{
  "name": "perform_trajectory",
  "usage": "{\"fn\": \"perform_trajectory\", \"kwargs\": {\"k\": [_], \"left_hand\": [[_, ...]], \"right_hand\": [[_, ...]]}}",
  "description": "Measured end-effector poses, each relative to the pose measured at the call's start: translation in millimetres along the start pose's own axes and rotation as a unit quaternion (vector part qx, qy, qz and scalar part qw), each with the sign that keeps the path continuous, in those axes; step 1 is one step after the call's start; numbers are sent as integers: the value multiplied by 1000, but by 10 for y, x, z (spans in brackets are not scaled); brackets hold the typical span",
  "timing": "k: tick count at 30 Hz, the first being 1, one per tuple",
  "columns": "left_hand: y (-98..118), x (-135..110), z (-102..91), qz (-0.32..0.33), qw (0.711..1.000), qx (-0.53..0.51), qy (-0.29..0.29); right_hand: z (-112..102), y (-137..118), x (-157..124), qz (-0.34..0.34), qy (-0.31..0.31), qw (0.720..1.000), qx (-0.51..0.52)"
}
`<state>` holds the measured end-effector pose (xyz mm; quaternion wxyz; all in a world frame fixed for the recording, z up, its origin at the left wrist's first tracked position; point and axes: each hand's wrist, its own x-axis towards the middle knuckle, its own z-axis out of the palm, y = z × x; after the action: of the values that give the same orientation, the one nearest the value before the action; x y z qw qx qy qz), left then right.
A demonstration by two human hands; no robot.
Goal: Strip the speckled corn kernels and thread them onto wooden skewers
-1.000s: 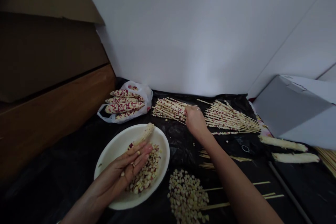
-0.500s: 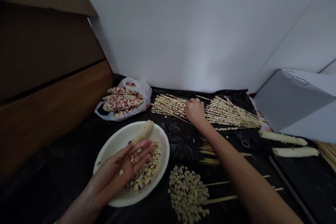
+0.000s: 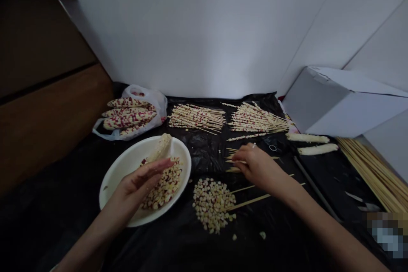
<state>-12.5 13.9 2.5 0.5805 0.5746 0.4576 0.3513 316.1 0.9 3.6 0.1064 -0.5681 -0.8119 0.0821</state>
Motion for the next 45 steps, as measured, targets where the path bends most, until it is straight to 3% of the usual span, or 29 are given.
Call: {"fn": "perform_trajectory", "kwargs": {"k": [2,5,11,15,18,21,26,29,32,35,39,45], "left_hand": [[-1,-17,15,22,998,55,18],[15,-50,20,42,994,96,34],[62,-117,-94,65,991,105,57],[31,-147,-233,67,987,135,56],[1,-186,-311,50,978,200,18],[11,-256,-362,69,963,253,-64],[59,-373,-382,91,904,362,-207],[29,-395,-336,125,874,415,-220],[-36,-393,-262,146,862,450,-181],[-97,-385,-191,150,864,460,-142],[-166,-349,-120,148,880,430,-137],[-214,-239,-59,155,909,362,-137]], "right_hand": [[46,-63,-242,2,-58,998,24],[185,-172,-454,17,-80,996,30],[371,-253,-568,-1,-70,997,-32],[309,-346,-565,-36,3,999,13],[205,-589,-492,-61,51,996,28],[86,-906,-371,-107,65,992,21],[-60,-1271,-165,-161,91,983,18],[-62,-1375,-61,-163,91,982,33],[34,-1434,43,-159,84,982,51],[195,-1460,127,-155,81,983,54],[364,-1459,170,-144,89,984,64],[414,-1459,167,-129,110,981,90]]}}
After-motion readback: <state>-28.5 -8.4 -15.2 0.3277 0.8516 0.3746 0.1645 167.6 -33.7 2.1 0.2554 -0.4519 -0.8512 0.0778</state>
